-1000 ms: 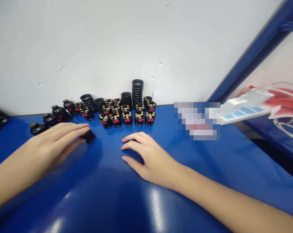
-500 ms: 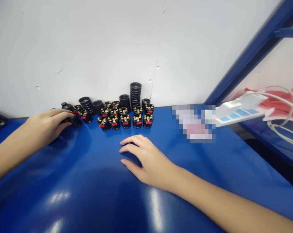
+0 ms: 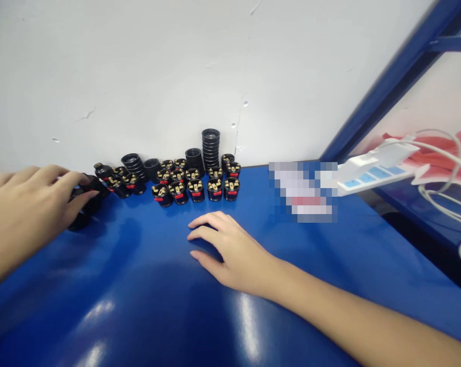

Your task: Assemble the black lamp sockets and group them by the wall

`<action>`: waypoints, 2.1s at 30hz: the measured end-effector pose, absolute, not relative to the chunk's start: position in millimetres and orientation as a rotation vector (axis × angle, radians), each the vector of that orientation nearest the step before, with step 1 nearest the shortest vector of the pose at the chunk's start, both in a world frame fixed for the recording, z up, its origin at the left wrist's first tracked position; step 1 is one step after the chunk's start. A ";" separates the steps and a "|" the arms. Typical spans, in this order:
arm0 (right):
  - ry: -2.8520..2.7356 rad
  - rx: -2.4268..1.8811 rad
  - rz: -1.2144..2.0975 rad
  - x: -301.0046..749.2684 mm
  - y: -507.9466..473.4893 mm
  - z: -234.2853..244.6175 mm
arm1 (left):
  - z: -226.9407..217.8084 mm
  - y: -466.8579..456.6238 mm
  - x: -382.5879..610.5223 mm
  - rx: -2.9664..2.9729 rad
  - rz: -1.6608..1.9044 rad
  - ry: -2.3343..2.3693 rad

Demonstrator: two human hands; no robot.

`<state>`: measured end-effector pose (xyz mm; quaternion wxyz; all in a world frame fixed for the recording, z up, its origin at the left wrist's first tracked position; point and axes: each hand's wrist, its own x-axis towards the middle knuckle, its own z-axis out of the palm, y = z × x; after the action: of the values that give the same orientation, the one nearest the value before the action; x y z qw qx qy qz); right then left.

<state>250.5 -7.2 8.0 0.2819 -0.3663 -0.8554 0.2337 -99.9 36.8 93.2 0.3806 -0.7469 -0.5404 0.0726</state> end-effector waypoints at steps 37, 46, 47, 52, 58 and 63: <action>-2.134 -1.032 0.913 249.6 -4.4 14.0 | 15.0 -2.9 1.2 -3.265 -1.007 -1.215; -2.239 -0.705 0.658 251.5 -2.4 2.2 | 19.5 -3.3 2.6 -3.305 -0.972 -1.237; -2.224 -0.750 0.664 251.1 -2.3 2.8 | 19.6 -3.3 2.8 -3.309 -0.981 -1.205; -2.174 -0.894 0.812 248.6 -4.8 9.9 | 19.2 -3.3 3.6 -3.289 -1.007 -1.118; -2.182 -0.802 0.695 249.2 -7.7 10.7 | 18.4 -2.5 3.6 -3.274 -1.014 -1.152; -2.171 -0.839 0.891 251.5 -6.5 13.5 | 18.1 -1.4 2.9 -3.269 -0.995 -1.131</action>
<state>251.5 -6.5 13.5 0.3191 -0.3190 -0.8255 0.3390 2.9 -1.4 18.1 -0.2268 -0.8845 -0.3062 -0.2691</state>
